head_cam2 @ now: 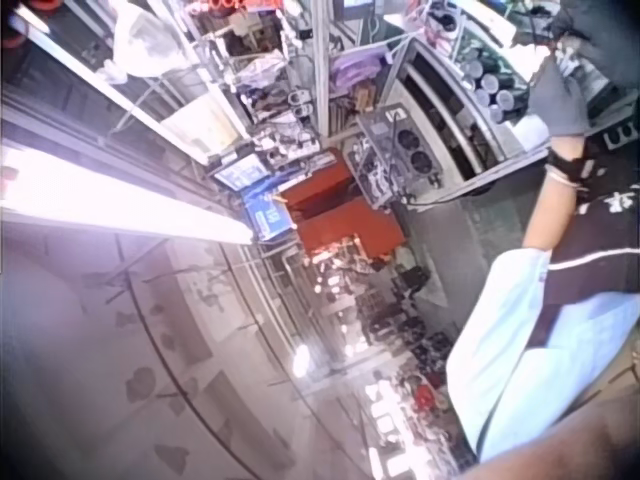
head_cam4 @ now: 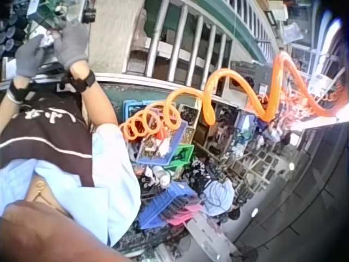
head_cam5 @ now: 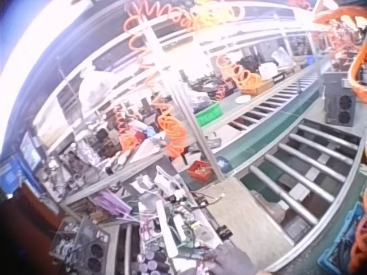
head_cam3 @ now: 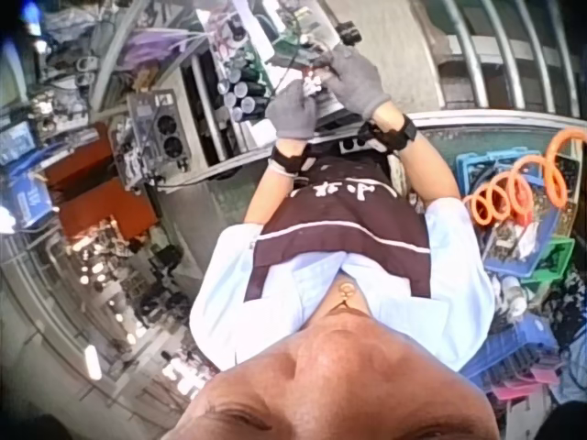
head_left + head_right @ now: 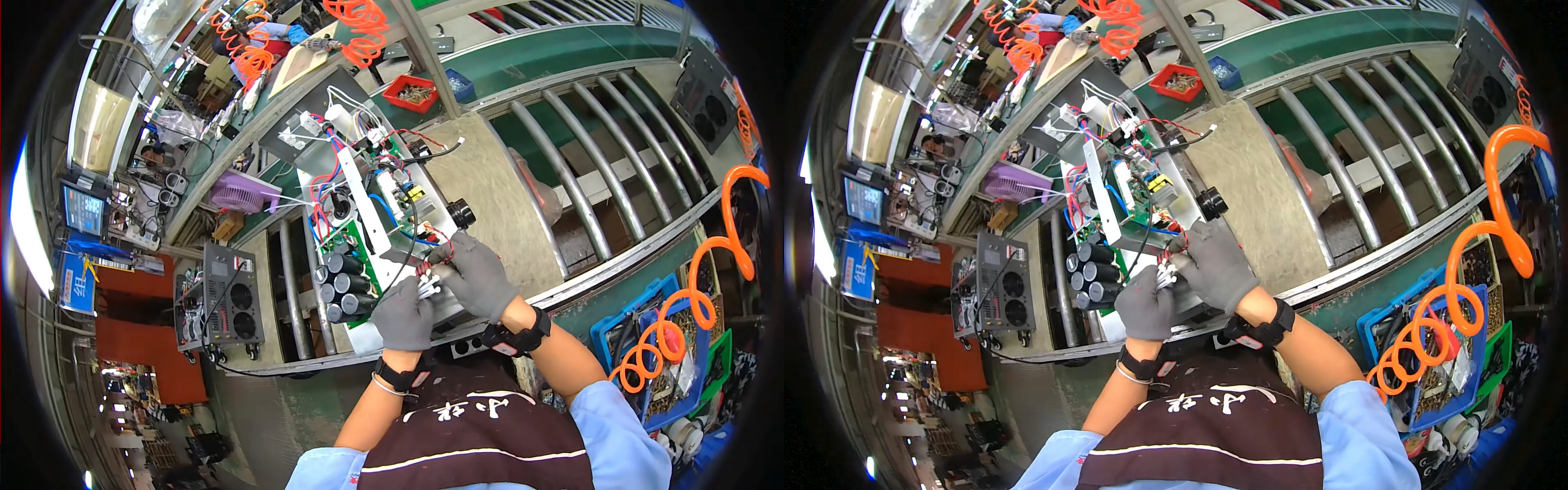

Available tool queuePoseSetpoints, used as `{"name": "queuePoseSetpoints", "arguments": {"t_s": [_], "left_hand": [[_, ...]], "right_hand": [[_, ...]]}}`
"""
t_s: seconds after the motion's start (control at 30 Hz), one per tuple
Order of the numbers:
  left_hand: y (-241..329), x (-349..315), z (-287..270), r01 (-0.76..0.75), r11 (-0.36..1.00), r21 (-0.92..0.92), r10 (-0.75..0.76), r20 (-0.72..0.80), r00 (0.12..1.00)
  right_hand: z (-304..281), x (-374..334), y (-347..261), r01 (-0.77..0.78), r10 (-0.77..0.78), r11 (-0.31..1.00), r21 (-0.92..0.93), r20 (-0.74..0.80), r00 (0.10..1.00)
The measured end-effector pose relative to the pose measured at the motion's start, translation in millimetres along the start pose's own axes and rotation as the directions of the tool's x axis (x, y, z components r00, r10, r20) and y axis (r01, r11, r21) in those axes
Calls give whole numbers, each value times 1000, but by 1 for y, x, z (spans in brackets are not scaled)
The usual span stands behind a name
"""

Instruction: Assembling internal components, wiring, and enclosures for a welding or cutting machine on a production line.

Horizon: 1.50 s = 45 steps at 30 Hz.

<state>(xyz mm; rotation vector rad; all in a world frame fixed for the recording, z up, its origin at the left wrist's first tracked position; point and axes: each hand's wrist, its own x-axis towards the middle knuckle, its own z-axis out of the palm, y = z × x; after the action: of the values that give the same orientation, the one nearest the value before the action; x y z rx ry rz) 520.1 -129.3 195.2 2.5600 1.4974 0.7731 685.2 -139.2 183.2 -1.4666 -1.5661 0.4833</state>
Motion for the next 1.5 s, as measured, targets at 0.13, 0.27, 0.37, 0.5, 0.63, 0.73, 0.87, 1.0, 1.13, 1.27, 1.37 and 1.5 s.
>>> {"name": "queuePoseSetpoints", "arguments": {"t_s": [0.13, 0.27, 0.37, 0.5, 0.63, 0.73, 0.87, 1.0, 1.13, 1.27, 1.37, 1.5], "left_hand": [[-1, 1, 8, -37, 999, 21, 39, -102, 994], [-2, 0, 11, -38, 999, 27, 40, -85, 996], [0, 2, 11, -19, 1000, 22, 20, -68, 998], [1, 9, 3, -100, 994, 33, 101, -31, 994], [0, 19, -15, 31, 998, -54, -22, 156, 987], [2, 24, -21, 179, 979, -94, -150, 254, 955], [5, 20, -16, 263, 953, -151, -223, 239, 945], [6, 16, -3, 84, 987, -137, -72, 96, 993], [2, 21, -16, 579, 719, -384, -436, 400, 806], [2, 26, -23, 582, 637, -506, -361, 471, 805], [6, 23, -19, 611, 627, -484, -434, 435, 789], [14, 14, -3, 516, 771, -374, -416, 318, 852]], "right_hand": [[-7, -2, 5, 25, -31, 988, 154, 40, 999], [-33, 8, 26, 180, -232, 955, 237, 214, 949], [-48, 25, 50, -140, -3, 817, 559, 247, 969], [-38, 50, 75, -117, 102, 951, 286, 65, 993], [-18, 64, 83, -117, 90, 913, 390, 87, 992], [-10, 68, 83, -82, 56, 926, 369, 82, 995], [-3, 70, 79, -32, 7, 967, 251, 96, 995], [4, 73, 78, -19, 5, 992, 129, 107, 994], [8, 78, 81, -61, 41, 986, 155, 130, 991], [2, 87, 86, -98, 39, 971, 217, 263, 964], [-3, 94, 84, -144, 49, 964, 226, 379, 924], [-6, 96, 77, -124, 87, 989, 76, 368, 926]]}}
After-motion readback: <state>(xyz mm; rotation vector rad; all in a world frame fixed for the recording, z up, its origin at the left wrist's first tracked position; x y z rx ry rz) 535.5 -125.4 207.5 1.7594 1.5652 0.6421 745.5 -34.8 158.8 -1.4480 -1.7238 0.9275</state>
